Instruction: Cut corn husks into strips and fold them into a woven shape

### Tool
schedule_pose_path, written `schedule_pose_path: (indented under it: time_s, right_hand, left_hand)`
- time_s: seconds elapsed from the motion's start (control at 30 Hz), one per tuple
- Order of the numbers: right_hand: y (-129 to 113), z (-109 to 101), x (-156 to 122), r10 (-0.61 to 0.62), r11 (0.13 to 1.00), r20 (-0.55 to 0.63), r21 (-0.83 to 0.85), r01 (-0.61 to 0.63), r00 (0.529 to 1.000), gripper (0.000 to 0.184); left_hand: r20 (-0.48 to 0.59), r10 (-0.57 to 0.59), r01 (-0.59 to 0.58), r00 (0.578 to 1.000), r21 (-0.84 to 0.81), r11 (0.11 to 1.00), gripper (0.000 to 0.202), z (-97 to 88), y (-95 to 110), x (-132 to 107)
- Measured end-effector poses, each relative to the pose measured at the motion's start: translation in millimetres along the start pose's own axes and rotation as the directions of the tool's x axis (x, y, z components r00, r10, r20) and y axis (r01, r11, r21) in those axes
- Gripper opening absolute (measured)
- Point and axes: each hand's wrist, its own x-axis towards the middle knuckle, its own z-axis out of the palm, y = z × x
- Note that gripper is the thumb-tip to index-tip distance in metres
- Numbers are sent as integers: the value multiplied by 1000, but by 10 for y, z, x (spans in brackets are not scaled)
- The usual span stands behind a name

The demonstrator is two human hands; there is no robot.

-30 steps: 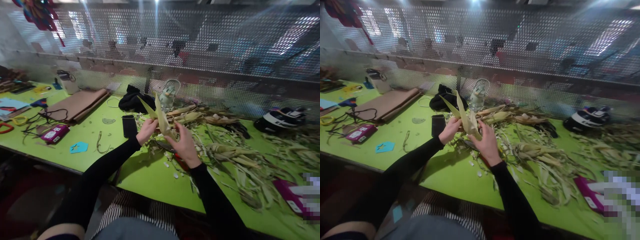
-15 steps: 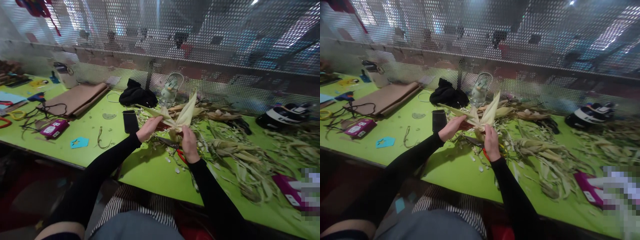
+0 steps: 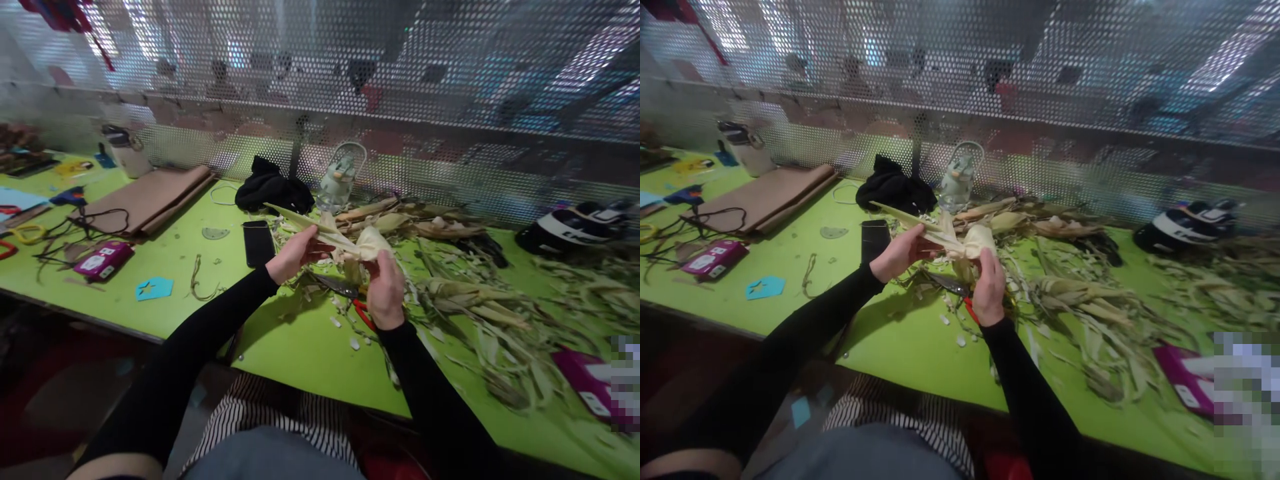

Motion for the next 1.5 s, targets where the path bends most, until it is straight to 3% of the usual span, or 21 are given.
schedule_pose_path:
  time_s: [0.17,0.27,0.4,0.67,0.8,0.93,1.03,1.1,1.17,1.3,1.5]
  right_hand:
    - [-187,6,-63,7,999,12,-52,-7,1000,42]
    - [-254,42,-110,-36,999,111,-34,40,993,36]
    - [-228,71,-138,-89,991,193,-79,106,977,34]
    - [-310,83,-148,-190,934,221,-259,245,957,34]
    - [-359,82,-147,-236,900,245,-309,306,940,29]
    - [-342,75,-146,-351,779,323,-420,466,879,24]
    - [-315,90,-173,-397,638,395,-530,559,828,28]
    - [-306,114,-203,-406,555,429,-586,590,807,29]
    - [-309,139,-227,-411,509,455,-604,613,790,32]
    - [-321,162,-209,-423,565,446,-550,614,789,35]
    - [-313,113,-94,-388,727,318,-471,499,865,24]
  left_hand:
    - [75,-19,20,997,-2,1000,27,6,-2,-33]
    - [140,60,-69,988,57,996,7,11,-33,-44]
    - [106,131,-145,986,144,979,4,-1,-81,-15]
    - [94,155,-174,983,238,956,19,-17,-71,-14]
    - [164,127,-160,978,207,965,36,-5,-24,-60]
    - [278,139,-206,950,229,951,37,4,23,-128]
    - [379,151,-254,913,238,938,62,16,16,-181]
    - [395,160,-274,905,253,928,77,29,-17,-201]
    - [358,192,-293,914,255,922,72,45,-58,-206]
    - [219,232,-283,948,242,928,42,91,-89,-199]
    - [87,219,-234,972,247,940,25,110,-55,-182]
